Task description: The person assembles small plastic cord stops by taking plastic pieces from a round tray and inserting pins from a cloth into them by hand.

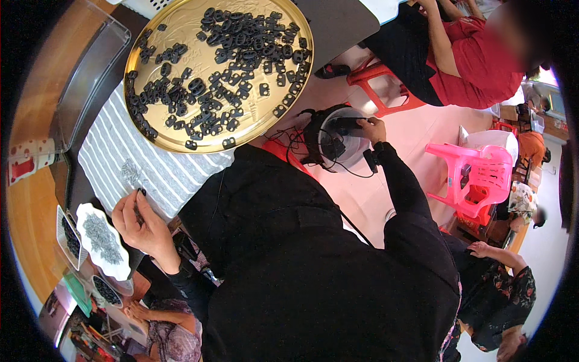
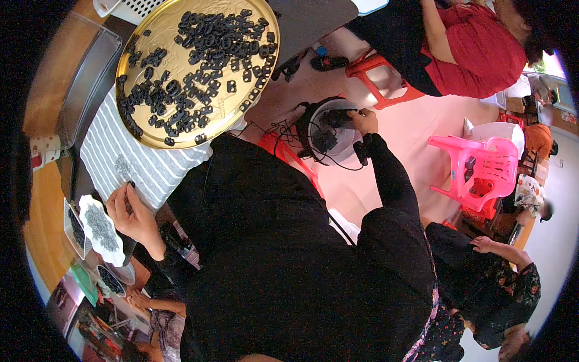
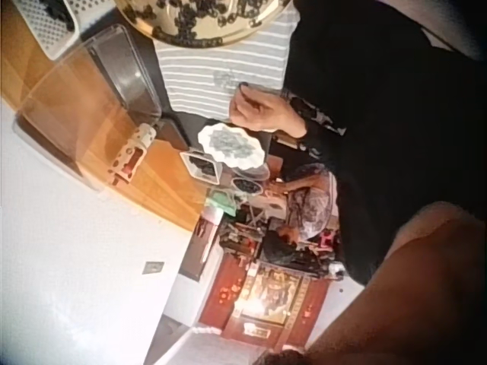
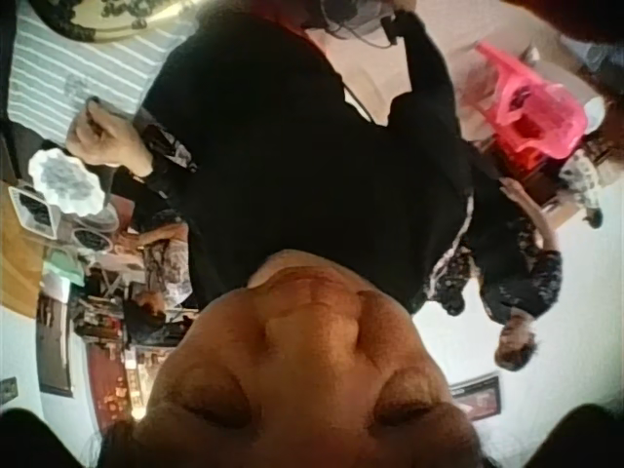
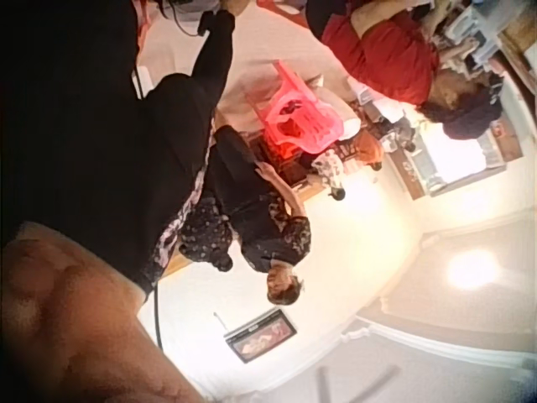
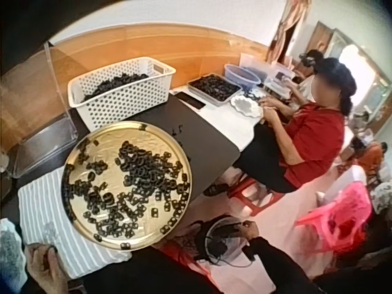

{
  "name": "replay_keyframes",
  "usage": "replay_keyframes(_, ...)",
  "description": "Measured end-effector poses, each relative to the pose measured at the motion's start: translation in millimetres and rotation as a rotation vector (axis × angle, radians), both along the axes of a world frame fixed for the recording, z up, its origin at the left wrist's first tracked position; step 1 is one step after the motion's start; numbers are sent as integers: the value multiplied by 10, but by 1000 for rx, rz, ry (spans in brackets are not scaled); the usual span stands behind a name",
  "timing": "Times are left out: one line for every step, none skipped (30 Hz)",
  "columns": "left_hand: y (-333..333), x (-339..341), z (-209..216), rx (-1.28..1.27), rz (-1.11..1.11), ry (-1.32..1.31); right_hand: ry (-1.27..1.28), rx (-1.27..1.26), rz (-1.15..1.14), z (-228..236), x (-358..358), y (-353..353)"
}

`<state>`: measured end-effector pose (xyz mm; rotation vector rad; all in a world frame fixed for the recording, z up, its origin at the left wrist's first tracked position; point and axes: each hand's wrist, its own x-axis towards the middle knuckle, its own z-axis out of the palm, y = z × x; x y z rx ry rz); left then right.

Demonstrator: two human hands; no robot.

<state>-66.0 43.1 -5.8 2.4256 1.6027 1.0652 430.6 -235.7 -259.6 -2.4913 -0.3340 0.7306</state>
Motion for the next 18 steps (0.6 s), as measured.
replay_keyframes(-1,5,-7,0,-5,-16,36,61,-29,-37,8,-23)
replay_keyframes(-7,8,-6,-2,-9,-29,76,120,-56,-55,8,-29)
replay_keyframes(-10,15,4,-7,-3,-28,77,114,-51,-69,22,-31)
replay_keyframes(-10,25,20,1,2,-1,118,119,-99,-84,37,-34)
replay_keyframes(-13,22,26,9,9,28,160,122,-144,-62,19,-3)
replay_keyframes(-15,13,20,3,18,30,162,115,-136,-38,-1,21)
replay_keyframes(-20,2,11,0,26,29,178,145,-164,-13,-19,42)
replay_keyframes(-74,-55,71,6,54,34,203,181,-172,35,-59,147)
replay_keyframes(-31,-12,39,-5,38,26,193,172,-188,-55,11,25)
replay_keyframes(11,35,13,2,12,32,172,171,-210,-174,97,-104)
replay_keyframes(8,33,17,14,9,46,163,173,-210,-211,113,-100)
replay_keyframes(7,32,9,9,14,48,164,167,-205,-237,126,-118)
replay_keyframes(8,35,-2,4,13,25,179,172,-237,-259,143,-142)
replay_keyframes(2,23,6,0,18,7,200,177,-262,-251,126,-110)
replay_keyframes(-5,17,15,-4,28,11,204,171,-254,-174,86,-52)
replay_keyframes(-10,15,33,7,15,27,224,145,-261,-90,48,-2)
replay_keyframes(-7,24,43,17,-5,39,238,119,-274,-17,27,10)
replay_keyframes(-5,26,38,12,-3,38,237,114,-273,-28,37,-9)
